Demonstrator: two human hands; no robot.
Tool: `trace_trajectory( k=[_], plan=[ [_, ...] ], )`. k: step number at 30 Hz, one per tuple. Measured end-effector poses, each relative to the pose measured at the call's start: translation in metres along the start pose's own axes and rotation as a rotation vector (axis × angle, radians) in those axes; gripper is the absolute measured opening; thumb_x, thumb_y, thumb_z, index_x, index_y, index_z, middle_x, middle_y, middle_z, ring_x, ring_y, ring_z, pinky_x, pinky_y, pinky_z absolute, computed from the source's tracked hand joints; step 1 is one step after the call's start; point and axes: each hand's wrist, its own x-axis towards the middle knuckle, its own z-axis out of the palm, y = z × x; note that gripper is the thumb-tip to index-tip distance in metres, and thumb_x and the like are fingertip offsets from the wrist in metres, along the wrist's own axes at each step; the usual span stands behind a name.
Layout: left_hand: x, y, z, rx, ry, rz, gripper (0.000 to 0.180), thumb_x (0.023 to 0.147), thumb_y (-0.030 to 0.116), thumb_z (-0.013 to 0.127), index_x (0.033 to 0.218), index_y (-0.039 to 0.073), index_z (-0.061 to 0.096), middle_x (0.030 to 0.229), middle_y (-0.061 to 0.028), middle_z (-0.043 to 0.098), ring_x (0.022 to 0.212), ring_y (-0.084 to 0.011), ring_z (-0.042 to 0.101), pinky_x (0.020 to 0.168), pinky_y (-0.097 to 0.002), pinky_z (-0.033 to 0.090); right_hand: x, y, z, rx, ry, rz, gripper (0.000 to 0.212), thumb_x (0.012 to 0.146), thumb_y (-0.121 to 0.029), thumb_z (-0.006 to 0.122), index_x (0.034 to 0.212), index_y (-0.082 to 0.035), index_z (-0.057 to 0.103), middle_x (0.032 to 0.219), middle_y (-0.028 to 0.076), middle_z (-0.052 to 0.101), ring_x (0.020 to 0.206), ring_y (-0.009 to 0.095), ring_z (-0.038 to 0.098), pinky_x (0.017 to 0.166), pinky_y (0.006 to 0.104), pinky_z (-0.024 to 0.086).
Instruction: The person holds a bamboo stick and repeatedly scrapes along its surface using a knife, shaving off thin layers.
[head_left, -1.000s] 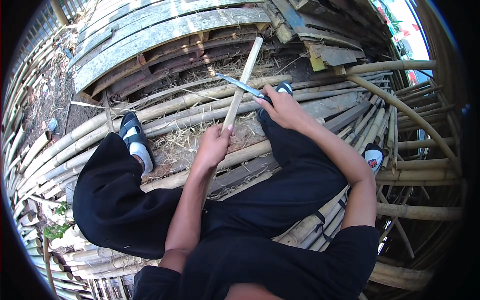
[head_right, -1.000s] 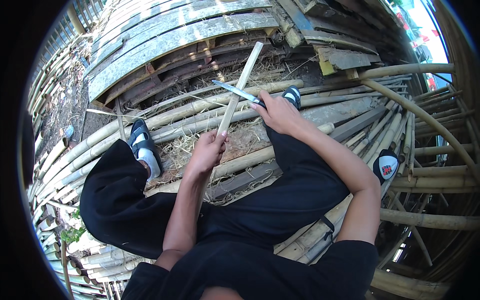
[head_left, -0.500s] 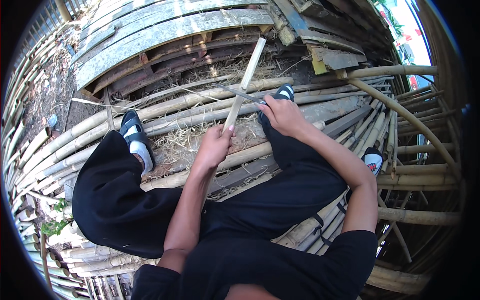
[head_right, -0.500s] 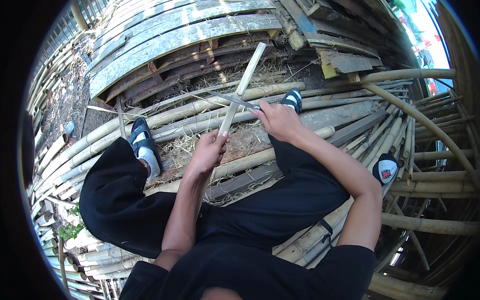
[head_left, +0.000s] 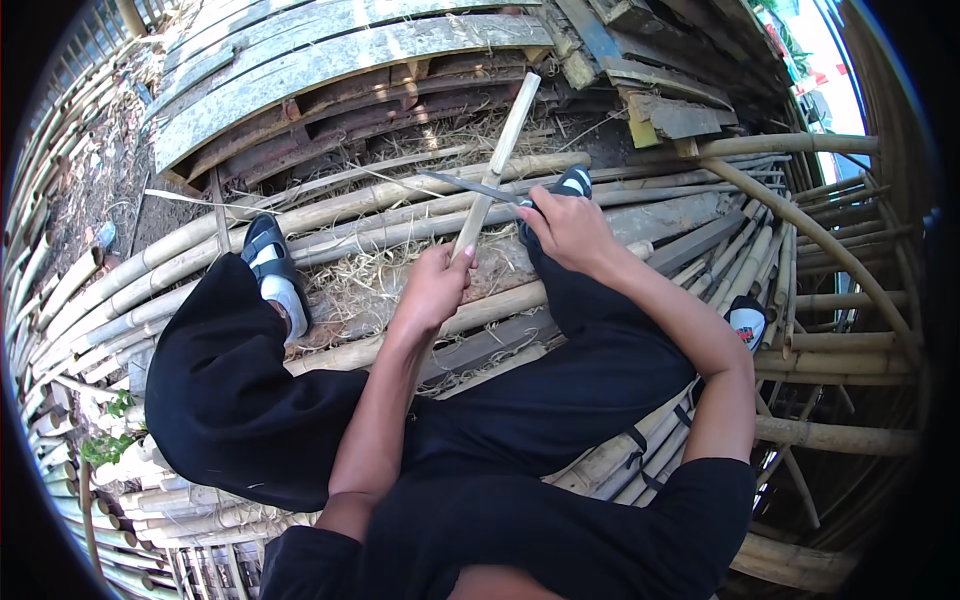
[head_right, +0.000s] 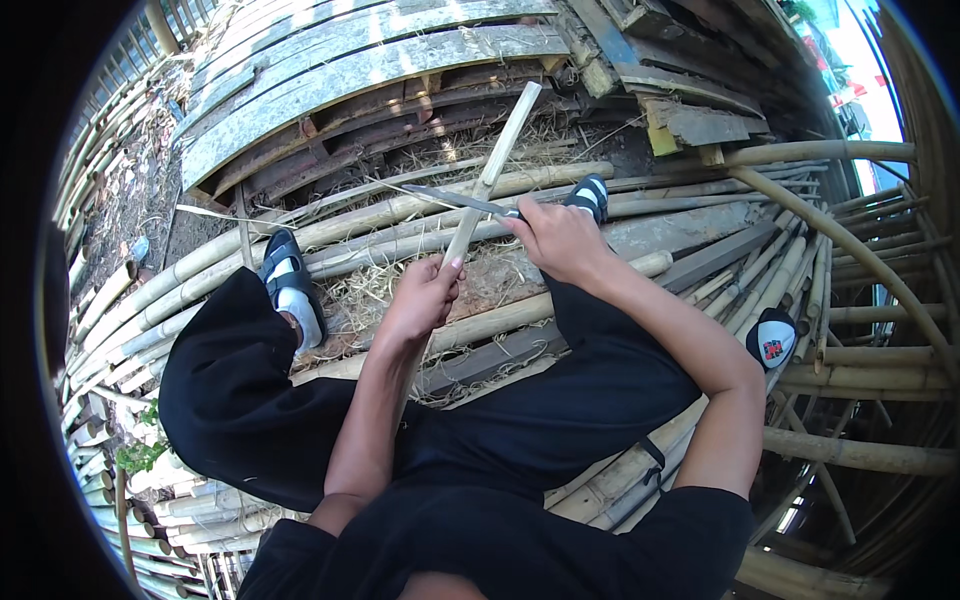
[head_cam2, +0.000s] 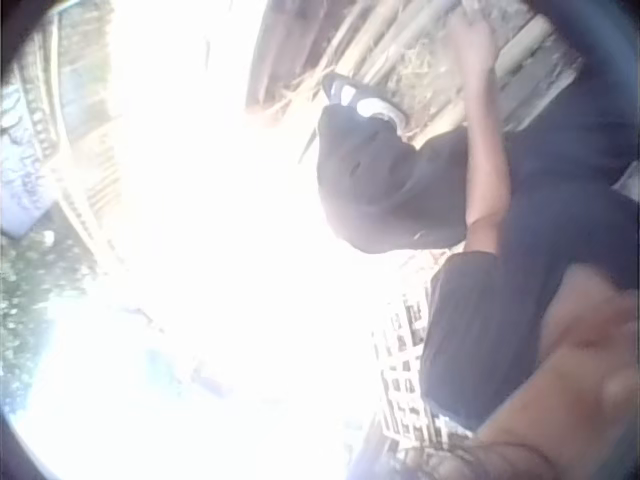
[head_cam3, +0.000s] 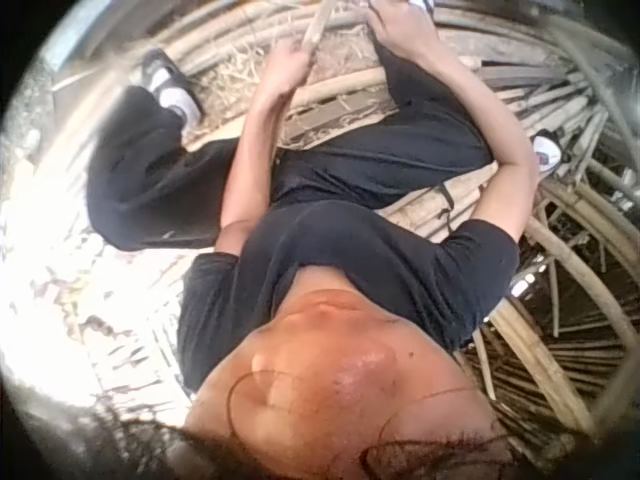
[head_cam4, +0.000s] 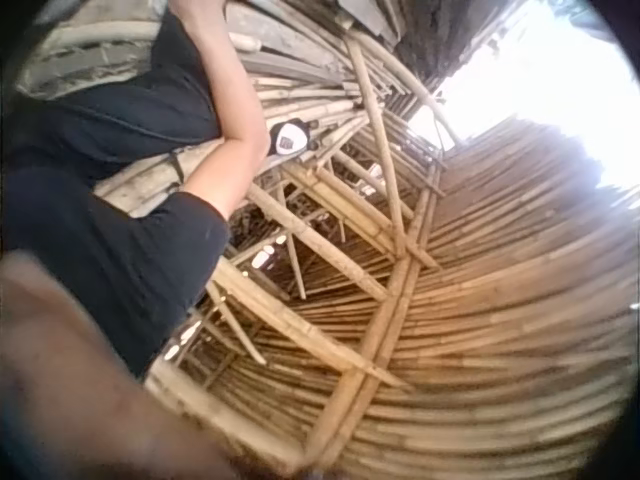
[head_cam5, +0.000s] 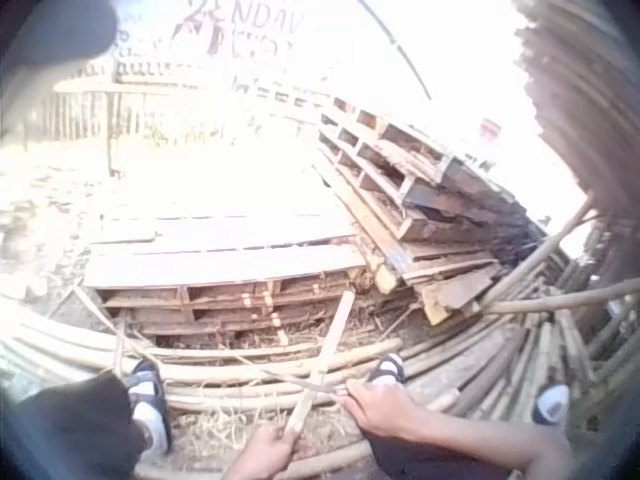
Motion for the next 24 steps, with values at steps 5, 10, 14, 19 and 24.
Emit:
trace_trajectory(
  k=[5, 10, 14, 19, 24],
  plan=[
    [0.002, -0.004, -0.001, -0.016, -0.032, 0.003, 0.026, 0.101, 0.028, 0.050, 0.087, 0.006, 0.053, 0.060, 0.0069, 0.041, 0.042, -0.0020, 0.029, 0.037, -0.0215, 0.022, 0.004, -0.008, -0.004, 0.078, 0.036, -0.345, 0.029, 0.095, -0.032, 0.055, 0.089, -0.005, 0.050, 0.064, 0.015, 0.059, 0.056, 0.037, 0.061, 0.046, 0.0457, 0.046],
    [0.006, 0.001, 0.002, 0.025, -0.003, 0.043, 0.025, 0.101, 0.028, 0.050, 0.088, 0.006, 0.054, 0.061, 0.0072, 0.041, 0.043, -0.0021, 0.030, 0.038, -0.0215, 0.023, 0.000, 0.022, -0.002, -0.190, 0.036, 0.076, 0.034, 0.097, -0.035, 0.051, 0.081, -0.005, 0.052, 0.058, 0.016, 0.059, 0.055, 0.038, 0.061, 0.048, 0.0470, 0.045],
    [0.001, 0.001, 0.000, 0.009, -0.015, 0.010, 0.024, 0.102, 0.026, 0.049, 0.088, 0.007, 0.053, 0.060, 0.0073, 0.040, 0.042, -0.0021, 0.030, 0.037, -0.0214, 0.022, 0.012, -0.010, -0.012, 0.009, 0.095, -0.070, 0.031, 0.095, -0.034, 0.055, 0.085, -0.005, 0.051, 0.066, 0.015, 0.060, 0.062, 0.036, 0.063, 0.048, 0.0458, 0.046],
    [-0.001, 0.003, -0.002, 0.004, -0.041, 0.004, 0.024, 0.102, 0.026, 0.048, 0.088, 0.006, 0.053, 0.059, 0.0073, 0.039, 0.042, -0.0022, 0.030, 0.036, -0.0215, 0.021, 0.011, 0.021, 0.006, -0.180, 0.046, -0.018, 0.032, 0.095, -0.038, 0.055, 0.088, -0.007, 0.051, 0.061, 0.013, 0.059, 0.054, 0.033, 0.062, 0.047, 0.0432, 0.048],
    [0.004, 0.002, 0.002, 0.045, -0.020, 0.001, 0.025, 0.102, 0.028, 0.048, 0.088, 0.006, 0.053, 0.058, 0.0077, 0.039, 0.041, -0.0021, 0.030, 0.036, -0.0214, 0.022, -0.001, 0.015, -0.002, -0.143, 0.057, 0.070, 0.028, 0.096, -0.032, 0.054, 0.089, -0.005, 0.051, 0.064, 0.017, 0.061, 0.059, 0.039, 0.062, 0.050, 0.0482, 0.048]
  ],
)
